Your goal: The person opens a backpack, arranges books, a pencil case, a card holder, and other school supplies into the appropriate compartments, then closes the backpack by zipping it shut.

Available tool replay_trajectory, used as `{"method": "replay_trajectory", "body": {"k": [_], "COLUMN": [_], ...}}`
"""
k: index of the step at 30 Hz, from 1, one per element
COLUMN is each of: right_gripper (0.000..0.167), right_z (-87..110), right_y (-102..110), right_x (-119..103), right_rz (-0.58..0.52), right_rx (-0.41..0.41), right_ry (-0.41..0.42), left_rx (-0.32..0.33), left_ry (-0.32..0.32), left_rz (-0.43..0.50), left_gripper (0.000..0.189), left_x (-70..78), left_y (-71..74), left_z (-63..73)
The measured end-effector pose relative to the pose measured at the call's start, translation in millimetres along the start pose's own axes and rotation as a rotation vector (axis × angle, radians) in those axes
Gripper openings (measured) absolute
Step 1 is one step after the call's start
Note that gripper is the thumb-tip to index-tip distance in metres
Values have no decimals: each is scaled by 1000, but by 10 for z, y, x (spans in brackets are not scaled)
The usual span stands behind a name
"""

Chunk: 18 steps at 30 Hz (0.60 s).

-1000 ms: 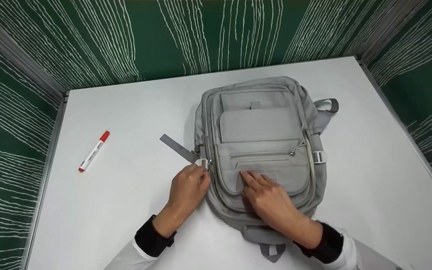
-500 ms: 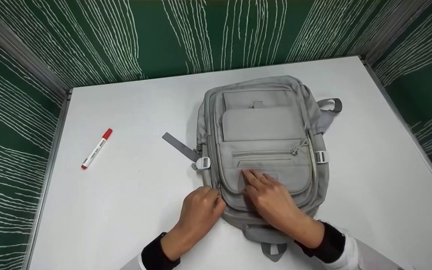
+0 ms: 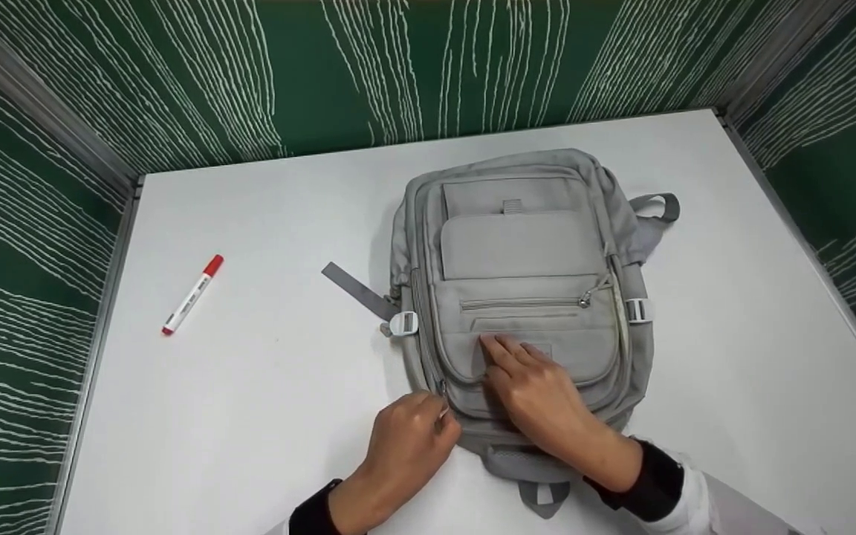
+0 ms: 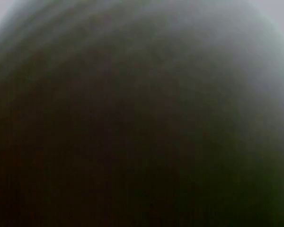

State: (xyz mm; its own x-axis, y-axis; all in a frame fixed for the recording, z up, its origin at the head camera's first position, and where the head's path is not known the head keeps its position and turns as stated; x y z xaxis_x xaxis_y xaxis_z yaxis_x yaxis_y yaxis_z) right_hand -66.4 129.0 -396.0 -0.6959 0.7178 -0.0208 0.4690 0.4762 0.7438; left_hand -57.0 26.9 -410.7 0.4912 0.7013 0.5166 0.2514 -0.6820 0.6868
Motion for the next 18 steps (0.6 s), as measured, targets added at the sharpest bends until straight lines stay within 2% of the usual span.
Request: {"method": "replay_trajectory", "body": {"k": [6,12,18], "right_gripper": [29,26,25], "right_z": [-1,-7,-8], "right_y": [-9,-4,-9], "right_x": [-4,0,7], "right_rz": [11,9,3], "right_rx": [-8,7,23], "right_ry": [4,9,13], "left_rx": [-36,-66,-88], "left_ry": [35,4,2], "left_rz": [47,62,76], "left_gripper": [16,23,26], "left_x": [70,230,289], "left_y": [-20,-77,-123], "left_z": [68,131,93]}}
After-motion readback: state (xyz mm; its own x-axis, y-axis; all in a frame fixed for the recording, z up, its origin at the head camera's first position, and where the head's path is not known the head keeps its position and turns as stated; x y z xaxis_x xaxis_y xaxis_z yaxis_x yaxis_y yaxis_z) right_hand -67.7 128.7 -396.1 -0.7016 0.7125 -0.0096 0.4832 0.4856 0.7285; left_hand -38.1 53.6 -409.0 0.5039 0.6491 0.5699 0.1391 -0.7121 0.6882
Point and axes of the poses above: each hand's wrist, its own z-axis away from the middle knuckle, its own y-axis out of the back of the hand, x = y × z, the point moved 10 cm from there along -z, towards the middle knuckle, and after that the axes turned 12 degrees about x, right-handed, at the moved point
